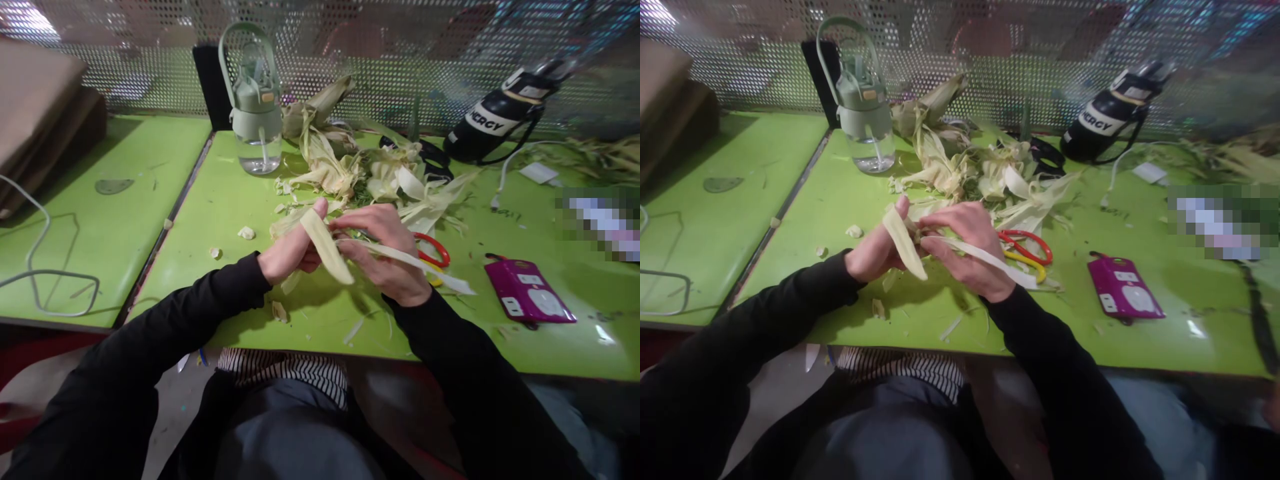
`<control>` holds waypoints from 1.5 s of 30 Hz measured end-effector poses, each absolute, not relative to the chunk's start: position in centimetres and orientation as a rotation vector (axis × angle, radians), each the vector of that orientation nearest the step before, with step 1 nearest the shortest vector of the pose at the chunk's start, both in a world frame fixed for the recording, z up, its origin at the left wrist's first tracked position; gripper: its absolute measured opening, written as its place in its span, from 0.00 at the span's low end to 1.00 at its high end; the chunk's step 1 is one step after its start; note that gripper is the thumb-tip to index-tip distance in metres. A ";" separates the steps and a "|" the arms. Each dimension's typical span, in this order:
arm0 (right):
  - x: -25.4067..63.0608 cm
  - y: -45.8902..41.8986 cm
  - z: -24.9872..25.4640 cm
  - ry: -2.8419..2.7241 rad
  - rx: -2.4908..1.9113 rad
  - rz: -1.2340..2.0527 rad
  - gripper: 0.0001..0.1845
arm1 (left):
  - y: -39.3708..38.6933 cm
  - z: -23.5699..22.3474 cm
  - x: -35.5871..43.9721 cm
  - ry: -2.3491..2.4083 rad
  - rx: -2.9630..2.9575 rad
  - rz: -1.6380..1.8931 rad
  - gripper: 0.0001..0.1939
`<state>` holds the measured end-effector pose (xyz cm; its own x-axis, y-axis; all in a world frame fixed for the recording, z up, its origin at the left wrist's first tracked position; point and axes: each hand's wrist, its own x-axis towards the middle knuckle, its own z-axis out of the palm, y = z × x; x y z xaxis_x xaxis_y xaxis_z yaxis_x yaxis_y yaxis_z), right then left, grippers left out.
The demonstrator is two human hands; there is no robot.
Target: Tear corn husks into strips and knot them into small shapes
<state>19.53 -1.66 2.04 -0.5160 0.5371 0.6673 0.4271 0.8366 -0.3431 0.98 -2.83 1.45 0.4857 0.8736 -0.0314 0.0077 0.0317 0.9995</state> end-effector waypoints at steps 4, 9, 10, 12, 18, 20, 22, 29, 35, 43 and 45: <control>19.5 -1.7 1.8 -2.150 -0.801 0.241 0.09 | -2.4 2.5 0.3 0.722 1.007 0.540 0.42; 19.3 -1.7 1.8 -2.034 -0.887 0.347 0.10 | -2.4 2.7 0.2 0.804 1.173 0.616 0.13; 19.3 -1.7 1.9 -2.021 -0.908 0.368 0.10 | -2.4 2.5 0.3 0.855 1.252 0.675 0.12; 19.2 -1.9 1.9 -2.002 -0.955 0.433 0.10 | -2.4 1.9 0.5 0.953 1.407 0.796 0.11; 19.4 -2.0 2.1 -1.973 -1.020 0.573 0.15 | -2.4 0.7 0.5 0.933 1.583 0.880 0.12; 19.5 -1.9 2.2 -1.972 -1.028 0.579 0.15 | -2.4 0.6 0.5 0.925 1.554 0.866 0.12; 19.5 -1.9 2.2 -1.964 -1.029 0.601 0.16 | -2.4 0.6 0.5 0.913 1.580 0.895 0.13; 19.5 -1.8 1.9 -1.925 -0.966 0.731 0.18 | -2.6 0.8 0.3 1.031 1.777 1.070 0.13; 19.7 -1.6 1.8 -1.935 -0.996 0.634 0.12 | -2.9 1.1 0.4 0.908 1.674 1.044 0.12; 19.6 -1.8 1.8 -1.934 -0.951 0.534 0.08 | -3.1 2.0 0.7 0.842 1.291 0.980 0.06; 19.7 -1.4 1.8 -1.977 -0.881 0.438 0.06 | -3.0 1.9 0.7 0.794 1.189 0.958 0.07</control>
<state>19.73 -1.42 1.77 -0.3414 0.7291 0.5932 0.4099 0.6835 -0.6040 0.66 -3.05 1.88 0.3993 0.9167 -0.0145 -0.1839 0.0956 0.9783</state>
